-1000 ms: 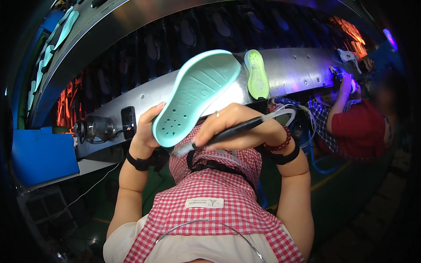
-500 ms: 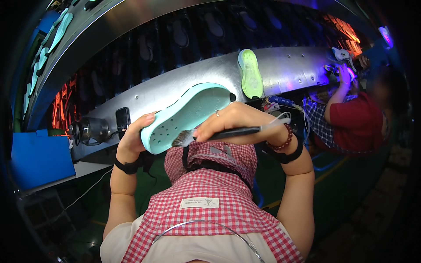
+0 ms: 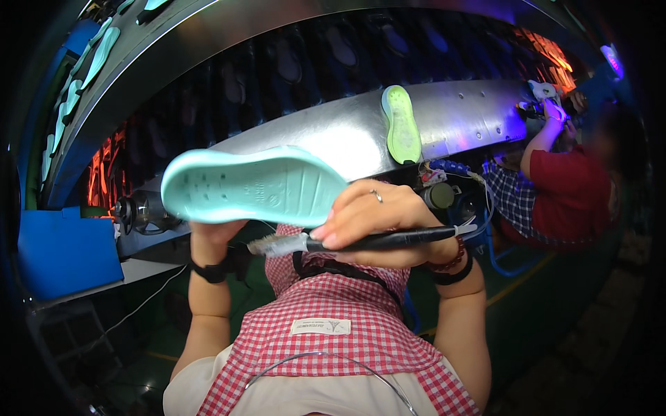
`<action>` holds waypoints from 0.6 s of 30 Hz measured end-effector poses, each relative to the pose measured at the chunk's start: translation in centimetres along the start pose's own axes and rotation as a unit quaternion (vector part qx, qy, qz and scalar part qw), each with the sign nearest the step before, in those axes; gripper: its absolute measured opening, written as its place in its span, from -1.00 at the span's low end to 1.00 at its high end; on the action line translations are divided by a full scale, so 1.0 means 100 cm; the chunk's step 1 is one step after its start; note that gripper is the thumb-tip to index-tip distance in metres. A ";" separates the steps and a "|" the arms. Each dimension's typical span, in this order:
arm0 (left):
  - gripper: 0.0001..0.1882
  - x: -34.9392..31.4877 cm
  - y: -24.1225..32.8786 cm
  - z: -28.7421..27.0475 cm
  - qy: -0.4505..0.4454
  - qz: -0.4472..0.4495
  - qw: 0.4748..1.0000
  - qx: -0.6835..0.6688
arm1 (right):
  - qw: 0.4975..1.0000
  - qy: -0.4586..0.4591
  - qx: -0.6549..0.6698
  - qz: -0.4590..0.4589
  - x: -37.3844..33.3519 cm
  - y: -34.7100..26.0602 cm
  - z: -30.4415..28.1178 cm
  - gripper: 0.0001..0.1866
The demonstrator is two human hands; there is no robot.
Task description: Applying adhesive or cleaning agent to the interior of shoe soles using a brush on a production line.
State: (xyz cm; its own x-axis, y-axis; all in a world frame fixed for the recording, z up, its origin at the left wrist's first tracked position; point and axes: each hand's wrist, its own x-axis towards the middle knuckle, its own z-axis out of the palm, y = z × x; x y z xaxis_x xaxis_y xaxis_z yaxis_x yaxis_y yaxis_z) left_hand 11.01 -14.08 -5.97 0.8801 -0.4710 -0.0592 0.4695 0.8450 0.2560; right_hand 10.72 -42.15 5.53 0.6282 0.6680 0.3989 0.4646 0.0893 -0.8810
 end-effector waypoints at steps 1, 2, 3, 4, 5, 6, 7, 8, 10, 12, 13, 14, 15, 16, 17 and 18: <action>-0.28 0.013 -0.010 0.008 0.033 0.028 0.999 -0.019 | 0.999 0.044 -0.008 0.012 0.001 0.006 0.005 -0.76; -0.26 0.025 -0.025 0.021 0.108 0.045 0.993 -0.022 | 0.995 0.092 -0.019 0.024 0.003 0.013 0.008 -0.74; -0.24 0.031 -0.035 0.025 0.045 0.024 0.999 -0.008 | 0.990 0.103 -0.027 0.091 0.003 0.024 0.011 -0.75; -0.21 0.032 -0.040 0.029 -0.014 0.005 1.000 0.003 | 0.984 0.124 0.005 0.125 0.002 0.041 0.017 -0.77; -0.21 0.032 -0.045 0.029 -0.014 0.003 1.000 0.002 | 0.967 0.149 0.059 0.200 0.000 0.050 0.021 -0.78; -0.20 0.033 -0.049 0.025 0.010 0.004 1.000 -0.005 | 0.940 0.172 0.114 0.272 -0.001 0.054 0.025 -0.78; -0.18 0.033 -0.053 0.022 0.034 0.007 0.999 -0.014 | 0.940 0.171 0.114 0.273 0.001 0.056 0.027 -0.78; -0.18 0.032 -0.057 0.020 0.035 0.008 0.999 -0.015 | 0.945 0.196 0.072 0.253 0.002 0.057 0.030 -0.79; -0.19 0.032 -0.062 0.018 0.140 0.048 0.989 0.008 | 0.948 0.220 0.031 0.230 0.007 0.057 0.034 -0.80; -0.18 0.033 -0.060 0.012 0.149 0.072 0.985 0.042 | 0.979 0.128 -0.155 0.034 0.014 0.053 0.042 -0.78; -0.18 0.032 -0.056 0.010 0.166 0.098 0.979 0.065 | 0.974 0.126 -0.184 0.034 0.012 0.049 0.051 -0.78; -0.17 0.031 -0.051 0.007 0.184 0.125 0.971 0.087 | 0.973 0.098 -0.209 0.010 0.007 0.049 0.056 -0.78; -0.16 0.029 -0.046 0.004 0.153 0.126 0.976 0.093 | 0.981 0.062 -0.182 0.018 0.003 0.043 0.054 -0.79; -0.16 0.027 -0.042 0.006 0.155 0.128 0.975 0.096 | 0.988 0.023 -0.153 0.026 0.001 0.035 0.050 -0.80; -0.16 0.024 -0.039 0.014 0.134 0.133 0.978 0.088 | 0.992 -0.010 -0.120 0.035 -0.003 0.030 0.045 -0.79; -0.15 0.021 -0.036 0.019 0.113 0.137 0.981 0.081 | 0.993 -0.009 -0.117 0.034 -0.001 0.024 0.039 -0.79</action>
State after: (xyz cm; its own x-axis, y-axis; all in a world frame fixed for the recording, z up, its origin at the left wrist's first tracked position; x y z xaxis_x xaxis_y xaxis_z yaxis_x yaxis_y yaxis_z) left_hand 11.03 -18.60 -5.14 0.9736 -0.1484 -0.1734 0.2115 0.8722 0.4410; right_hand 9.33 -39.10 2.39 0.6522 0.6806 0.3338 0.5549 -0.1286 -0.8219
